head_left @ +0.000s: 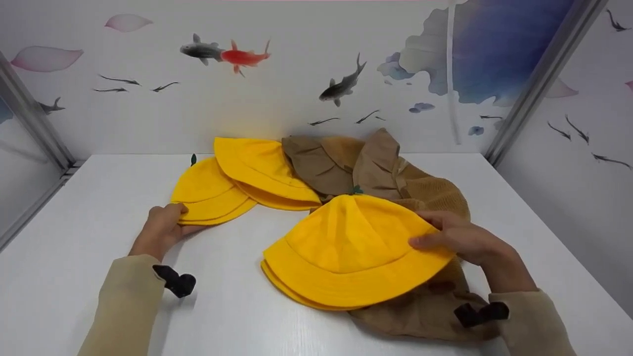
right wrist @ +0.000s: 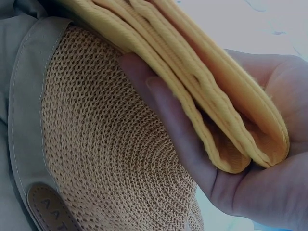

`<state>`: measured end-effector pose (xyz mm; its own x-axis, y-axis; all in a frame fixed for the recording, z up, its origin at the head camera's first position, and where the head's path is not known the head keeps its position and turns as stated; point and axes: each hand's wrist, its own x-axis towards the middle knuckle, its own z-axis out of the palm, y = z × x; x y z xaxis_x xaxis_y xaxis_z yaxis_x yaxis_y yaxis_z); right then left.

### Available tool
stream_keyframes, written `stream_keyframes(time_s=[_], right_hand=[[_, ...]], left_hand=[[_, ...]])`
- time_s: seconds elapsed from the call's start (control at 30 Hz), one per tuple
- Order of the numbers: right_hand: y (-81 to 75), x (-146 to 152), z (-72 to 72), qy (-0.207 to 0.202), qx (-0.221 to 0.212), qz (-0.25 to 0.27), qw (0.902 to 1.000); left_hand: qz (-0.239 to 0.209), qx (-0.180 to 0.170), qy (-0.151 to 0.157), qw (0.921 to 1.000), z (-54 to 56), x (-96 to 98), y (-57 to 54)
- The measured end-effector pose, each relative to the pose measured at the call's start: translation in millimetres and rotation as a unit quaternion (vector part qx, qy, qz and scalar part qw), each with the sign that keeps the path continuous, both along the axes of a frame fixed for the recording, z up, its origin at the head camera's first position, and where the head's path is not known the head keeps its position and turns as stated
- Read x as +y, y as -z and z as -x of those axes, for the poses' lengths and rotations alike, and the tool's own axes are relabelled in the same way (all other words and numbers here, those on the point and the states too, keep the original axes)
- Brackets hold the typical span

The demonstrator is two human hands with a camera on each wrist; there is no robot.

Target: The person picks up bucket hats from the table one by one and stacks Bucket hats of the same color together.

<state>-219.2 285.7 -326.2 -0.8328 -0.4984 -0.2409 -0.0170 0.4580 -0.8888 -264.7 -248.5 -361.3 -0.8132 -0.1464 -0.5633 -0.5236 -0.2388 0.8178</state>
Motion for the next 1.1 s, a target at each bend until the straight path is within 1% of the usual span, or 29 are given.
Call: stream_keyframes(time_s=[0.1,0.2,0.3,0.4,0.5,0.7,0.87,0.97,1.03,1.1], right_hand=[[-0.5,-1,-0.7,0.005,-0.001,-0.002,1.0000],[0.3,0,-1.3,0.011,0.001,-0.007,0.9999],[0.1,0,-1.5,0.011,0.002,-0.009,0.9999],[-0.5,0,-1.5,0.010,0.001,-0.009,0.9999],[-0.2,0,-1.2,0.010,0.002,-0.009,0.9999],[0.7,1,-1.1,0.003,0.004,-0.006,1.0000],[1.6,1,-0.8,0.002,0.006,-0.004,1.0000],[2.3,0,-0.7,0.004,0.007,-0.005,1.0000],[2.8,0,-0.8,0.007,0.006,-0.005,0.9999],[3.4,-1,-0.9,0.009,0.005,-0.004,0.9999]], left_hand=[[0.009,0.007,0.001,0.9999,0.1,2.9,1.3],[0.029,0.017,0.008,0.9994,1.8,4.7,3.7],[0.042,0.027,0.015,0.9986,4.0,5.3,2.9],[0.047,0.035,0.012,0.9982,5.2,6.7,0.7],[0.046,0.049,0.005,0.9977,3.6,8.1,-1.0],[0.036,0.081,-0.019,0.9959,-1.5,7.1,-8.4],[-0.010,0.102,-0.048,0.9935,-9.2,-2.4,-15.4],[-0.019,0.130,-0.062,0.9894,-14.4,-10.9,-20.2],[-0.018,0.156,-0.069,0.9851,-17.1,-15.2,-23.8],[-0.022,0.180,-0.084,0.9799,-19.1,-18.0,-27.9]])
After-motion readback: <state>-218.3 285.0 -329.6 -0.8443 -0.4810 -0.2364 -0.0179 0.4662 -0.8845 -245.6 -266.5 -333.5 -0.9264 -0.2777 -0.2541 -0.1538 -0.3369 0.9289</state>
